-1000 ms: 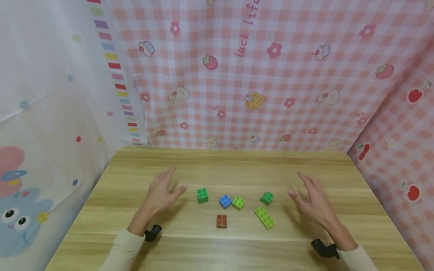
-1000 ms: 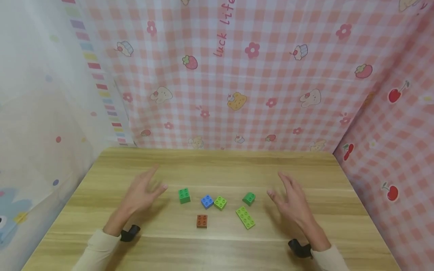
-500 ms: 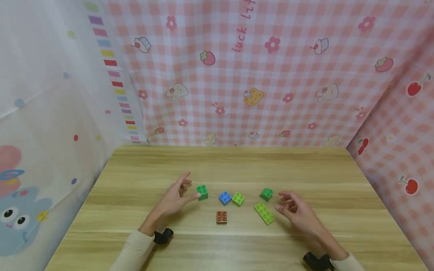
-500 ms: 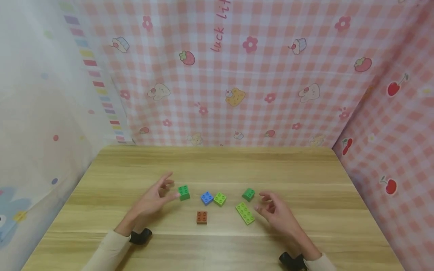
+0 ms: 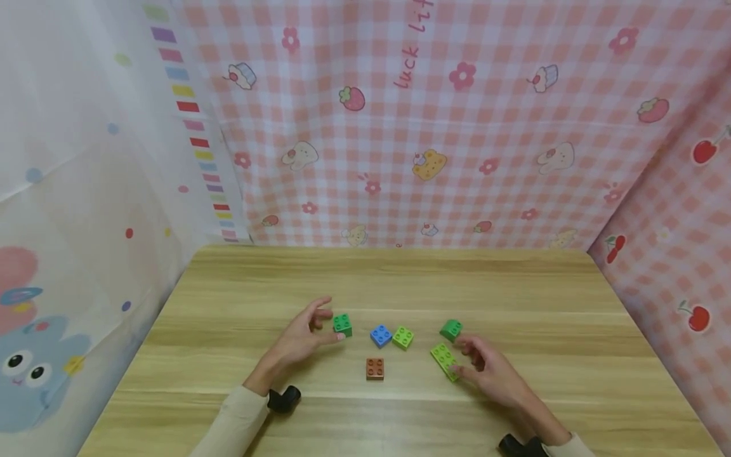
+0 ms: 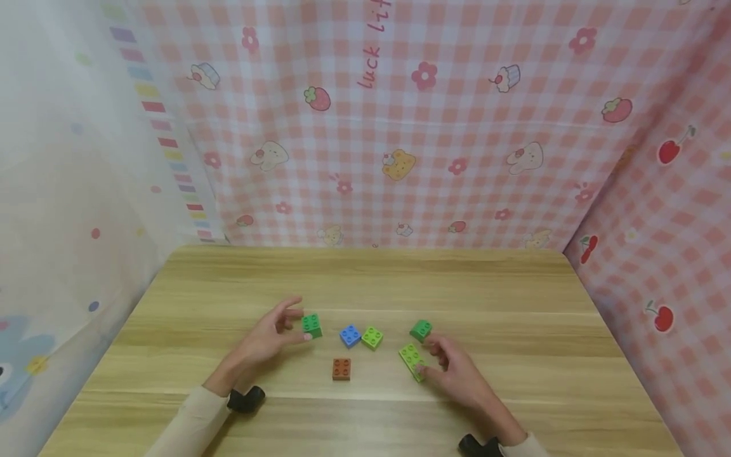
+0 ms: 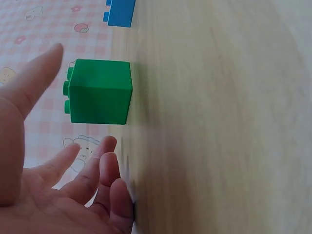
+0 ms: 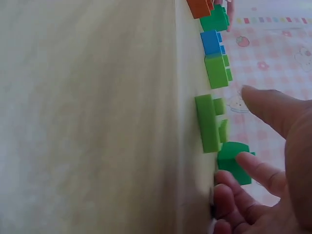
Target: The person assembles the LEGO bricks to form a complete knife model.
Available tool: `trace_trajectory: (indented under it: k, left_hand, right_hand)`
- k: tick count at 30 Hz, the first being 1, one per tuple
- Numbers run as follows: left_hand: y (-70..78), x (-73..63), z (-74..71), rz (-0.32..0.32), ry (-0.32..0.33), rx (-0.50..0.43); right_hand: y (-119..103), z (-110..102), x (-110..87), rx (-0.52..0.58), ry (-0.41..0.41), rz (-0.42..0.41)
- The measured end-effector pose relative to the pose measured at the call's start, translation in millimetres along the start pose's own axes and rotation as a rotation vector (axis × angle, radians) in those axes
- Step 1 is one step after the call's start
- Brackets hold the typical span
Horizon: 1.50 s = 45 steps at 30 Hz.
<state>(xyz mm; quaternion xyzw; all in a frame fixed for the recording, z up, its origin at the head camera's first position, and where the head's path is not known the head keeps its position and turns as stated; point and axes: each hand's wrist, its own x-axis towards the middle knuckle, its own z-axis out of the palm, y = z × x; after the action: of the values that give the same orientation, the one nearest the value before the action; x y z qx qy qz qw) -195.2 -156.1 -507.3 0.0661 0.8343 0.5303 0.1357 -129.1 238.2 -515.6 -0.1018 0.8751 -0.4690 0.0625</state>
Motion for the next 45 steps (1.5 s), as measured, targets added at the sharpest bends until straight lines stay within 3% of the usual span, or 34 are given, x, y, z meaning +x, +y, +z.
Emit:
trace_trajectory:
  k: [4, 11, 20, 36, 45]
  left_hand:
    - [-1.6, 4.0, 0.3, -0.004, -0.004, 0.003]
    - [-4.3, 5.9, 2.8, -0.006, 0.004, 0.029]
    - [-3.5, 4.4, 10.9, 0.030, 0.012, 0.019]
    - [-3.2, 5.8, 11.7, 0.014, 0.047, 0.035]
    - [-3.0, 5.8, 11.6, 0.014, 0.032, 0.025]
  right_hand:
    - [-1, 2, 3.4, -0.013, -0.028, 0.030]
    - [-3, 7, 3.4, -0.088, -0.015, -0.021]
    - [-9, 14, -1.2, -0.201, 0.050, 0.061]
    - [-15, 22, 2.4, -0.244, 0.099, 0.140]
    - [-19, 21, 1.3, -0.232, 0.111, 0.133]
